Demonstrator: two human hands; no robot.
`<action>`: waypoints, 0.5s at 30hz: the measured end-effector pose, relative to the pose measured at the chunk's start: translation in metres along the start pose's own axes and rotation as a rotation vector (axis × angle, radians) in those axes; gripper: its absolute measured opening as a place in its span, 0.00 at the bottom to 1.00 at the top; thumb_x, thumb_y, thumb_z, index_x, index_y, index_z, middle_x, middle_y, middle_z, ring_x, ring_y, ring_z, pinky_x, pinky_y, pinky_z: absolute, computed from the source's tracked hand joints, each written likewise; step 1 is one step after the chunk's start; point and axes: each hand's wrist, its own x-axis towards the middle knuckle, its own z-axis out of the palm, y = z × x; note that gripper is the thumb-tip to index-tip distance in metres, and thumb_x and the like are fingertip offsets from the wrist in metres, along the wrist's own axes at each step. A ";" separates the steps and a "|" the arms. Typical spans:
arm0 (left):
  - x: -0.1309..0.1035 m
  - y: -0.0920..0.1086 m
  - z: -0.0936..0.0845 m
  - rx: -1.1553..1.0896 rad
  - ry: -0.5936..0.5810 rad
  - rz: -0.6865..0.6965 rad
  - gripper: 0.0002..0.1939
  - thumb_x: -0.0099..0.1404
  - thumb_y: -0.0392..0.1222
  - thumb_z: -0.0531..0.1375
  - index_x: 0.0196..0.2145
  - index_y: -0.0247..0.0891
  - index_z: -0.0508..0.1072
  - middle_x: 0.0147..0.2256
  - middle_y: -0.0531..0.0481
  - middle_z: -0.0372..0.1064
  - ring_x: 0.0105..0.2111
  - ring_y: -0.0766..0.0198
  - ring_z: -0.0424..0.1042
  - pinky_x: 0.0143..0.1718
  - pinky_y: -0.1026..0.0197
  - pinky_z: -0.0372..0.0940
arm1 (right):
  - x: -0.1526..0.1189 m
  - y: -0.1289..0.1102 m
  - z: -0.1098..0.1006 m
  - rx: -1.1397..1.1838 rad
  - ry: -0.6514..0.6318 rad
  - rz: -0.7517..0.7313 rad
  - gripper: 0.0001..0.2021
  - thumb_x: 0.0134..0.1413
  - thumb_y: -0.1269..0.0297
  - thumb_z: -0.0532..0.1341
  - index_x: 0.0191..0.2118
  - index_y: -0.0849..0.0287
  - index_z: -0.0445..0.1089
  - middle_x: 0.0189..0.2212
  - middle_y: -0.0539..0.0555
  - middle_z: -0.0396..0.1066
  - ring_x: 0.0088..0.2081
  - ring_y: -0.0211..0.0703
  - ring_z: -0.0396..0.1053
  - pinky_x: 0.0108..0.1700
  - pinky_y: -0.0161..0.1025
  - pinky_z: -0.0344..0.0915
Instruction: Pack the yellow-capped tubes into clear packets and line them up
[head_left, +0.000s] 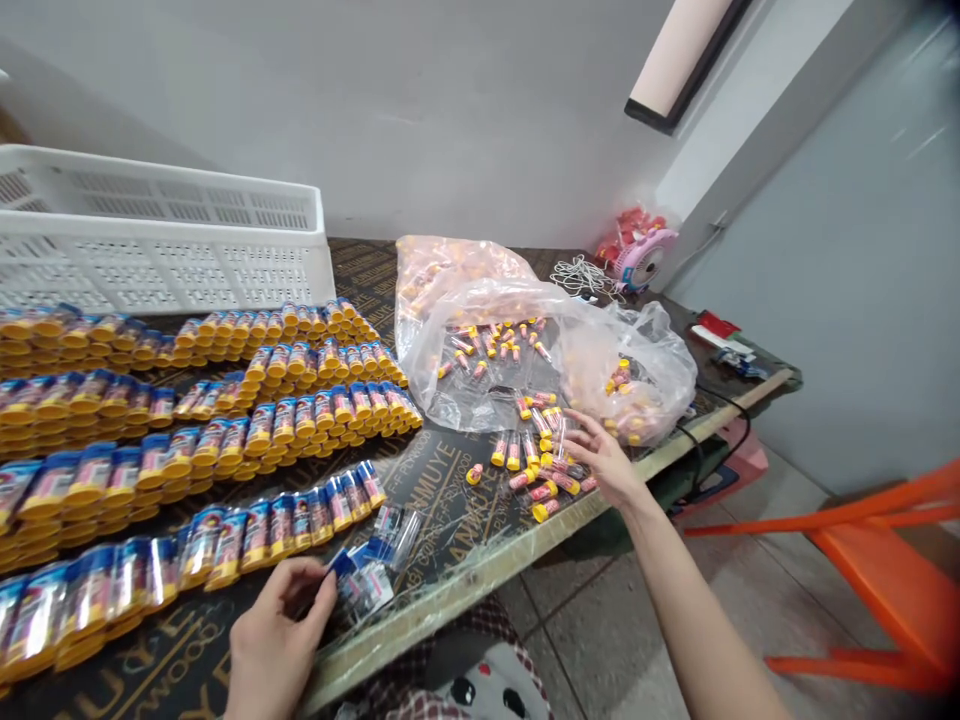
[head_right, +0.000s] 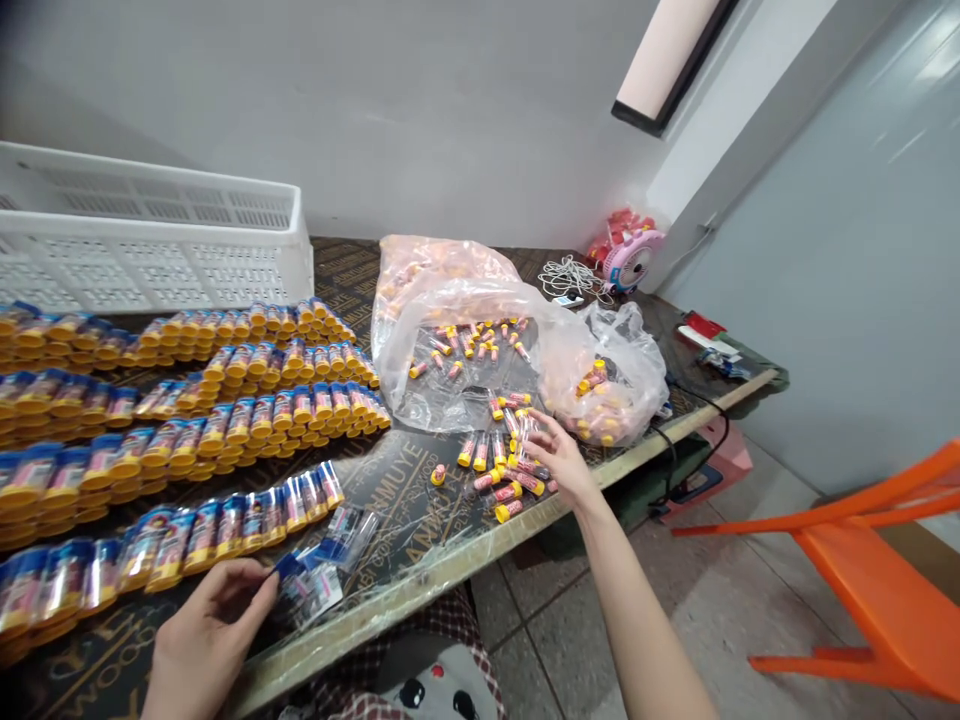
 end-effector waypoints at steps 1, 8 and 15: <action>0.000 -0.001 0.000 -0.010 0.002 -0.006 0.13 0.54 0.52 0.60 0.30 0.40 0.69 0.26 0.52 0.75 0.27 0.62 0.76 0.31 0.66 0.70 | -0.002 -0.008 0.007 0.029 -0.048 -0.030 0.32 0.50 0.47 0.56 0.59 0.55 0.54 0.38 0.54 0.71 0.41 0.43 0.71 0.40 0.39 0.69; -0.003 0.006 0.002 0.020 -0.048 0.041 0.12 0.57 0.48 0.58 0.34 0.40 0.76 0.30 0.52 0.77 0.30 0.62 0.76 0.33 0.65 0.70 | -0.001 -0.043 0.045 -0.102 -0.261 -0.231 0.21 0.55 0.57 0.54 0.54 0.55 0.61 0.38 0.54 0.69 0.38 0.43 0.69 0.39 0.41 0.67; -0.004 0.009 0.002 0.005 -0.039 0.039 0.11 0.57 0.46 0.58 0.32 0.39 0.78 0.30 0.50 0.78 0.27 0.61 0.75 0.29 0.65 0.68 | 0.002 -0.073 0.063 -0.360 -0.325 -0.414 0.06 0.53 0.70 0.57 0.37 0.59 0.69 0.35 0.55 0.68 0.37 0.42 0.67 0.42 0.40 0.63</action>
